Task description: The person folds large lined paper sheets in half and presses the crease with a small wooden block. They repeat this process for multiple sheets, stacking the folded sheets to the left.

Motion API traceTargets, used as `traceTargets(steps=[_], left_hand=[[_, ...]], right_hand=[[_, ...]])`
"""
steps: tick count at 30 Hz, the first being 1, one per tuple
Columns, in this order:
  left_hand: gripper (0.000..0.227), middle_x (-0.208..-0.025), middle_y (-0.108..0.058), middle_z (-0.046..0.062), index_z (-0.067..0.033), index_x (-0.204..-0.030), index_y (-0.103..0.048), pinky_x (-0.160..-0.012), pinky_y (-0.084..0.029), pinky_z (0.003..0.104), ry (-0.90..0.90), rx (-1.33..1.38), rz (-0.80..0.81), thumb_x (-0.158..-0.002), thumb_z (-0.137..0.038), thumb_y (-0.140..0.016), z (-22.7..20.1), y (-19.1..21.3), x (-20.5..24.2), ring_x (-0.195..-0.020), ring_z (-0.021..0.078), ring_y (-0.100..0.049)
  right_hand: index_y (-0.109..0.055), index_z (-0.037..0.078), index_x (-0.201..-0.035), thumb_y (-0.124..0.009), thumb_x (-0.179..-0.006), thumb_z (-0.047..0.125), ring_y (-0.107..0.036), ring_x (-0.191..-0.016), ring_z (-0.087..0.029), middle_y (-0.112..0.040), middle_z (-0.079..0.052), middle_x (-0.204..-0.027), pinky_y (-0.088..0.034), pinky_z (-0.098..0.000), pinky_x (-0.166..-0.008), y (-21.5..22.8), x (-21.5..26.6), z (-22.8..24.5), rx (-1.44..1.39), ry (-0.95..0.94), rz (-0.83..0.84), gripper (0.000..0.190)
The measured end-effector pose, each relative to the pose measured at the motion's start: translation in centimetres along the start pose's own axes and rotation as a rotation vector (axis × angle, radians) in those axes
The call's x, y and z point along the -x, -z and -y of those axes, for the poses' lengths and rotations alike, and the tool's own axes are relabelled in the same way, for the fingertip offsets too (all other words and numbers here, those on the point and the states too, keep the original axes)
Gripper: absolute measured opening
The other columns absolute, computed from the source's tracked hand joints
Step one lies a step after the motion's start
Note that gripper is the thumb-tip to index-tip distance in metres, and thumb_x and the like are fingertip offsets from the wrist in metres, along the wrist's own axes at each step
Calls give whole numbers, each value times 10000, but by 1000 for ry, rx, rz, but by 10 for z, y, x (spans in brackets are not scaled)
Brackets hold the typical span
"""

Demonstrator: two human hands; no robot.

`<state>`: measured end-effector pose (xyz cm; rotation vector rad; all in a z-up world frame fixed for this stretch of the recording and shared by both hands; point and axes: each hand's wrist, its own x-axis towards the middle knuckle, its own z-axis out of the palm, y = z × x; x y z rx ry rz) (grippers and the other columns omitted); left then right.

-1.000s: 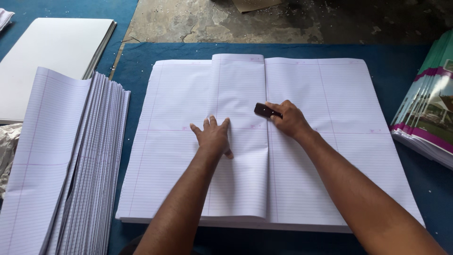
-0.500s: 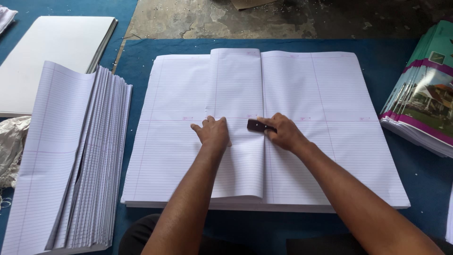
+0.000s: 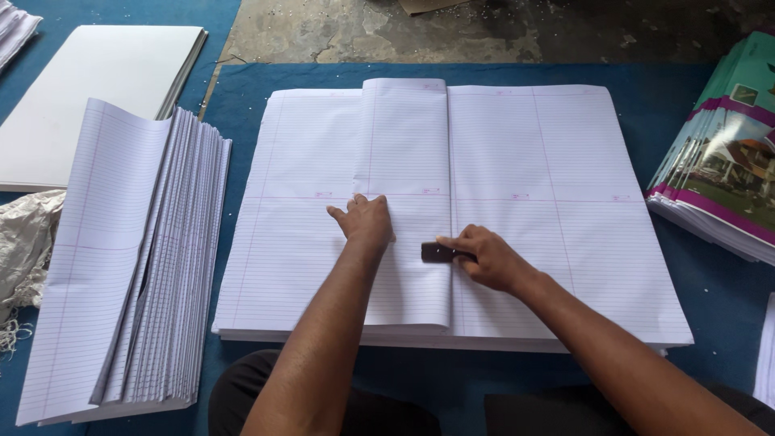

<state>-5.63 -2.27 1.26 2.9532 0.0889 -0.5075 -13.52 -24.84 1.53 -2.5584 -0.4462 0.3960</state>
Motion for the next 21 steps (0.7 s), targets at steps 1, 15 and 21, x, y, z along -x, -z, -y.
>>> traceTargets(steps=[1,15,21], left_hand=[[684,-1575,-391,203,-235,-1382,-573,-1174,-104,744,1,0,-2,-779,-308,-888,0,0,0,-1473,339,-347],[470,-1585,-394,190,-234,-1316,-632,-1165,-214,715,27,73,-33,-872,-206,-782,3,-6,14,-1484,310,-356],[562,-1609,-332,177,-254,-1382,-567,-1183,-203,689,53,132,-21,-866,-264,-788,4,-7,17,-1503,315,-292]], right_hand=[[-630,290,-1375,-638,-887,67,-586,-889,-154,-625,-39,-997,-545,-305,-849,-2,4,0,3,24,4,536],[-662,255,-1330,-673,-879,103,-602,-979,-205,-642,-64,-1062,-520,-359,-913,-13,41,9,6,111,109,476],[-682,256,-1307,-685,-874,123,-603,-962,-200,-655,-59,-1021,-519,-359,-901,-16,53,12,1,161,153,453]])
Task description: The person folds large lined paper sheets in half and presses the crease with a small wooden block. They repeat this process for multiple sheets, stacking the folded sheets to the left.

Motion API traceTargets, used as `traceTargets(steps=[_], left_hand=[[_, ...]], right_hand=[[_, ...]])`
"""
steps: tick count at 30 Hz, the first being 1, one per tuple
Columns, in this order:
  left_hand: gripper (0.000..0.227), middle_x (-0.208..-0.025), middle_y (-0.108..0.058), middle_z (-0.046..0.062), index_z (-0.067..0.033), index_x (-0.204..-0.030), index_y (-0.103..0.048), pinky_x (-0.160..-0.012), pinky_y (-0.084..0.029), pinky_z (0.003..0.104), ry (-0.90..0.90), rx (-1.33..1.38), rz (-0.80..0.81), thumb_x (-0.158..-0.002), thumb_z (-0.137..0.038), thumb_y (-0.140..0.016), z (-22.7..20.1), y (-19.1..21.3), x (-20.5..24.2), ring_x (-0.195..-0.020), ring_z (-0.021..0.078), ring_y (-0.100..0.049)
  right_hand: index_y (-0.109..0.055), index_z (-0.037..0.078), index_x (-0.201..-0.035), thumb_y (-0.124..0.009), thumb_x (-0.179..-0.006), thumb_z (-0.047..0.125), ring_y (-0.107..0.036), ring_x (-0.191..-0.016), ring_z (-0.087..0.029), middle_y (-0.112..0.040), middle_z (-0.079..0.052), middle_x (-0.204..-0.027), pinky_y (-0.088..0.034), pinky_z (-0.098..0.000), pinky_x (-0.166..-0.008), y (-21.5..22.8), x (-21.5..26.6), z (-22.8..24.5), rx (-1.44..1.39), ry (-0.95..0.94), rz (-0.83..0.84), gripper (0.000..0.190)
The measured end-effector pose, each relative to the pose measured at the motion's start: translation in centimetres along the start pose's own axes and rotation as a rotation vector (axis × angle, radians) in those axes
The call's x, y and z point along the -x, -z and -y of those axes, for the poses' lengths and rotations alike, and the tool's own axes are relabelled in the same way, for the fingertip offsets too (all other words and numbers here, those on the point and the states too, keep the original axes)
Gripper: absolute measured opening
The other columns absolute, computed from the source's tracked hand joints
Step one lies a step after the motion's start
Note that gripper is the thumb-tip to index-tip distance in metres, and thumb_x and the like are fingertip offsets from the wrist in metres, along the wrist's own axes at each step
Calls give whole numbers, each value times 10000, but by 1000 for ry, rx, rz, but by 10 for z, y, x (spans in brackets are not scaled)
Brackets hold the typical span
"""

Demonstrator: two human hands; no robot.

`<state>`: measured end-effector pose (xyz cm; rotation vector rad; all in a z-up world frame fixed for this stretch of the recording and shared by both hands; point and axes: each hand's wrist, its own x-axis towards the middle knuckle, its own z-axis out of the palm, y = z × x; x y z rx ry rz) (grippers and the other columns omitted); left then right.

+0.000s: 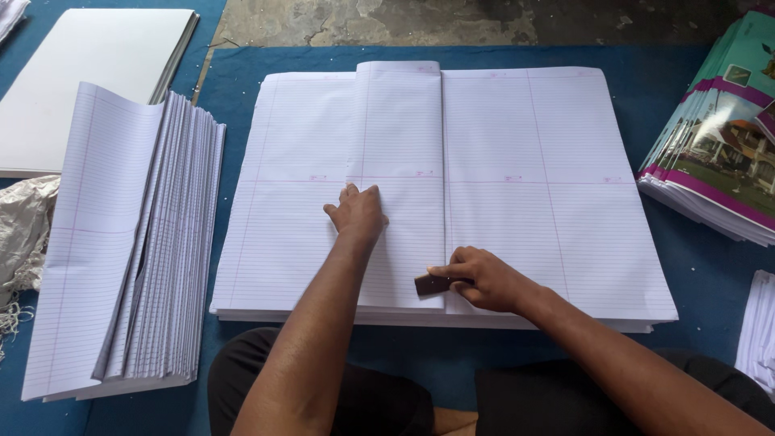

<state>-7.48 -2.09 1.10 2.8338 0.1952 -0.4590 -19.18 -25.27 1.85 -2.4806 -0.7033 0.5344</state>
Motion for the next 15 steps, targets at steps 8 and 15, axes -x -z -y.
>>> traceTargets(steps=[8,15], left_hand=[[608,-1616,-317,153,-279,-1420,-523,-1181,-200,684,10,2,-7,-868,-275,-779,2,-2,-1,-1506,300,-277],[520,-1623,-314,173,-245,-1362,-573,-1170,-215,697,-10,-8,-3,-884,-291,-771,3,-2,2,-1509,324,-283]], right_hand=[[-711,215,-1275,-683,-861,94,-593,-911,-194,-665,-52,-963,-515,-357,-851,0,8,3,-27,48,57,432],[-714,201,-1275,-672,-838,64,-608,-923,-195,-656,-60,-963,-529,-355,-849,7,9,4,-75,64,85,460]])
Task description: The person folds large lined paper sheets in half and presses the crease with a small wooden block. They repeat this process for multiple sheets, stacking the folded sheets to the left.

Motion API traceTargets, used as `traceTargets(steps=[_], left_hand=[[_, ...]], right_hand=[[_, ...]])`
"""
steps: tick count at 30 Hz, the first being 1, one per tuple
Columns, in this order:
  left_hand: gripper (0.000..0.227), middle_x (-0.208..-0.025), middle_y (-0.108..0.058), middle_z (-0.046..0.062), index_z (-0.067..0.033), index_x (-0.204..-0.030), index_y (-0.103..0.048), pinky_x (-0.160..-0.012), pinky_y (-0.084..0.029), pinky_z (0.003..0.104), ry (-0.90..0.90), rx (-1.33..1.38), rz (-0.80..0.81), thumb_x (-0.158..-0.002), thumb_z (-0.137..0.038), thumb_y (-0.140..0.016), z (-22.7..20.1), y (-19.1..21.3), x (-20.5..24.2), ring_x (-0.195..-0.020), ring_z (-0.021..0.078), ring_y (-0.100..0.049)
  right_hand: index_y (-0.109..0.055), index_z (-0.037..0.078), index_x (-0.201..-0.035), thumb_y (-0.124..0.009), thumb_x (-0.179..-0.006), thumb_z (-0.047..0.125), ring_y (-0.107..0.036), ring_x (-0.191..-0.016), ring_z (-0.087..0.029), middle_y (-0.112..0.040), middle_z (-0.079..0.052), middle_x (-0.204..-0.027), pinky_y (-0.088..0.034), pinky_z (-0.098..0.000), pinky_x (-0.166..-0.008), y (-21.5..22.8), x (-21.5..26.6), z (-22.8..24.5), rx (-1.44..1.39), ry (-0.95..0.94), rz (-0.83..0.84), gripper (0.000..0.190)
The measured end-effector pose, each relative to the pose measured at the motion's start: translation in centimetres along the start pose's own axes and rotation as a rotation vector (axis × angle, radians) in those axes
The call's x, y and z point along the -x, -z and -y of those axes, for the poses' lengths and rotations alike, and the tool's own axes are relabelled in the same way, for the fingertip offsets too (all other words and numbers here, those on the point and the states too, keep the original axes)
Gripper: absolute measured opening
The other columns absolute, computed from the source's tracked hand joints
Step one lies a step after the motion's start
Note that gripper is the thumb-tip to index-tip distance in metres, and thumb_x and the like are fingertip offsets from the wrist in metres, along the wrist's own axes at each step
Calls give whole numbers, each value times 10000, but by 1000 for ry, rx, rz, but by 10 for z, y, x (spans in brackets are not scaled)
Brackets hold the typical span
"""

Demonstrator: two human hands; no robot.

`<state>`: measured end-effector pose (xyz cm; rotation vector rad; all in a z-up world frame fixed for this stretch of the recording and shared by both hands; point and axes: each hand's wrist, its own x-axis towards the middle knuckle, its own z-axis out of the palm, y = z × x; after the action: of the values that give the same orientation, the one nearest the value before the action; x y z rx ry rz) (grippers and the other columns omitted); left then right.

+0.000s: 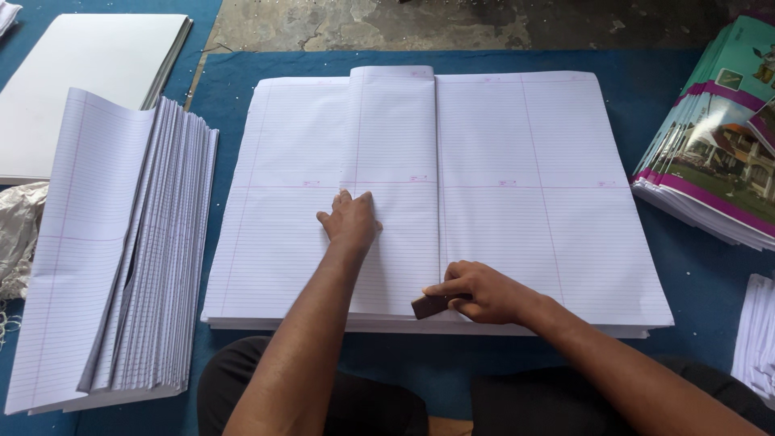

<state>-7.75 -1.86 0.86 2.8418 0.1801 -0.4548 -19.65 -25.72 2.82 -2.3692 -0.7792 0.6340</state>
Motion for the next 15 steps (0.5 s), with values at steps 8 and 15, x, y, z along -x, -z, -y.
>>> traceTargets(steps=[8,15], left_hand=[[570,-1604,-344,177,-249,-1400,-548,-1161,-232,695,-12,-3,-3,-881,-310,-777,1,-1,-2,-1498,331,-305],[581,-1596,-351,177,-249,-1396,-552,-1158,-229,693,-1,-7,-2,-869,-312,-788,-1,0,-2,-1494,330,-308]], right_hand=[[-660,224,-1334,-670,-864,122,-644,-995,-198,-654,-71,-1069,-539,-365,-921,17,3,-34,-171,-157,-73,481],[-651,262,-1344,-700,-866,253,-626,-1184,-231,-648,-72,-1277,-491,-416,-1035,84,46,-105,-169,-523,-352,481]])
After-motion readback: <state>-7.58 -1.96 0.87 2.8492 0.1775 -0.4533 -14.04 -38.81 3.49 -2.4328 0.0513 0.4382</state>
